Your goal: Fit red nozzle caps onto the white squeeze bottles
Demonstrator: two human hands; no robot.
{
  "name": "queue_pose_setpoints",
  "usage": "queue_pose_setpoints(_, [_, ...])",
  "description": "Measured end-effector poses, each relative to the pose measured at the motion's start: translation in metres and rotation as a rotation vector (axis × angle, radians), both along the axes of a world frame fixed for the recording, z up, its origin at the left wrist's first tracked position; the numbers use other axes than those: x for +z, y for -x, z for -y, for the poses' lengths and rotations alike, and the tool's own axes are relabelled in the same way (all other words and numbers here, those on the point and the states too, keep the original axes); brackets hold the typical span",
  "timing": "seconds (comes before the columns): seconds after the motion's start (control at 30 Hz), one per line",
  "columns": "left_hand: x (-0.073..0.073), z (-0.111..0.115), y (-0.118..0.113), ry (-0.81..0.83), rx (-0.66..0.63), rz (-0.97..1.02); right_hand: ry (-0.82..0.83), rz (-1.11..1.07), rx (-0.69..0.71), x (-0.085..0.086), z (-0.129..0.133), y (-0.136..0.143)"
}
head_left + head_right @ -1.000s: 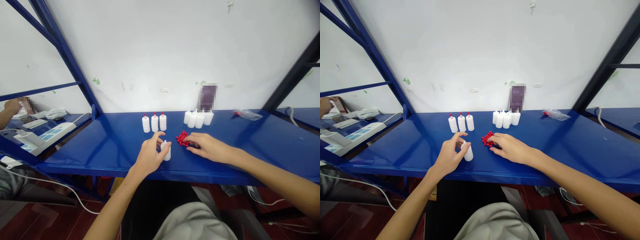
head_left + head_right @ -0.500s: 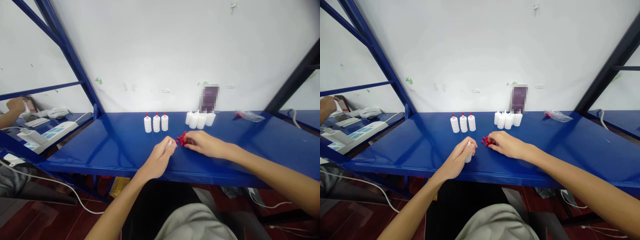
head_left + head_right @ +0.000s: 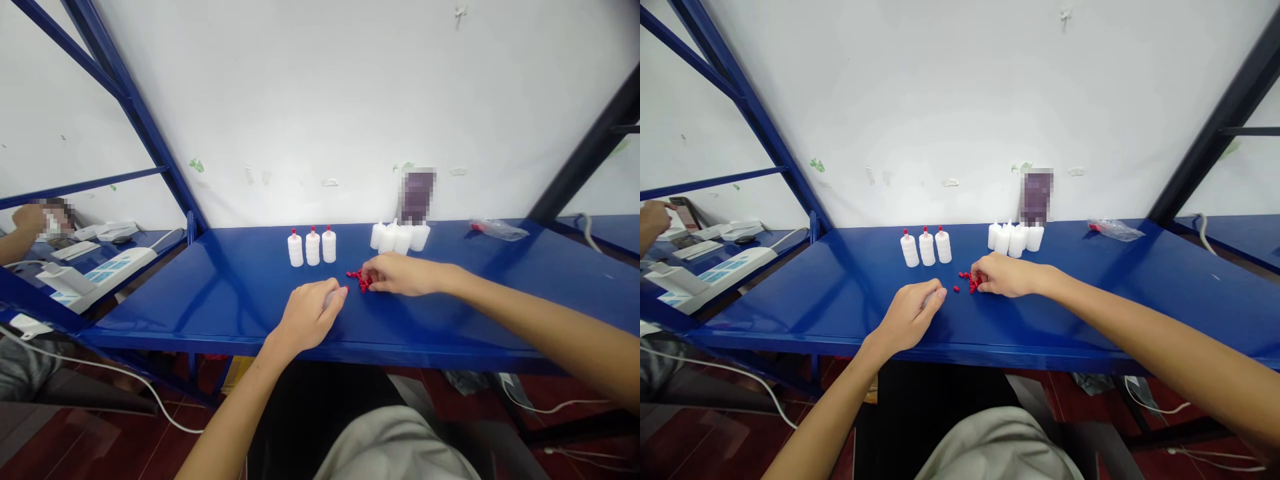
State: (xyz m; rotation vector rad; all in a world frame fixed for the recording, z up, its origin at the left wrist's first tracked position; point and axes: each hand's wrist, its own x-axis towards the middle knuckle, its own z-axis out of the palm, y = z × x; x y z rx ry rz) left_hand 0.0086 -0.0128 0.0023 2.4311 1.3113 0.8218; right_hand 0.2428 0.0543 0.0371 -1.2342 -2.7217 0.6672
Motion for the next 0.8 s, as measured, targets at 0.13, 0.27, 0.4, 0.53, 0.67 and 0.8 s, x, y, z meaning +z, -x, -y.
queue_pose_setpoints(0.13, [0.000,-0.002,0.002,0.030,-0.018,0.037,-0.021,-0.037,-0.017,-0.004,0.004,-0.002])
queue_pose_setpoints(0.27, [0.001,-0.002,0.003,0.027,-0.028,0.047,-0.044,-0.105,-0.048,-0.008,0.012,-0.004])
queue_pose_setpoints(0.4, [0.000,-0.002,0.003,-0.015,-0.010,-0.033,-0.055,-0.140,-0.064,-0.013,0.015,-0.007])
queue_pose_setpoints(0.53, [-0.006,-0.005,0.006,-0.093,0.018,-0.174,-0.075,-0.176,-0.070,-0.018,0.015,-0.009])
queue_pose_setpoints(0.67, [-0.010,-0.008,0.012,-0.134,-0.018,-0.302,-0.119,-0.216,-0.080,-0.024,0.018,-0.010])
queue_pose_setpoints(0.8, [-0.009,-0.008,0.013,-0.153,-0.059,-0.381,-0.226,-0.210,-0.062,-0.032,0.021,-0.014])
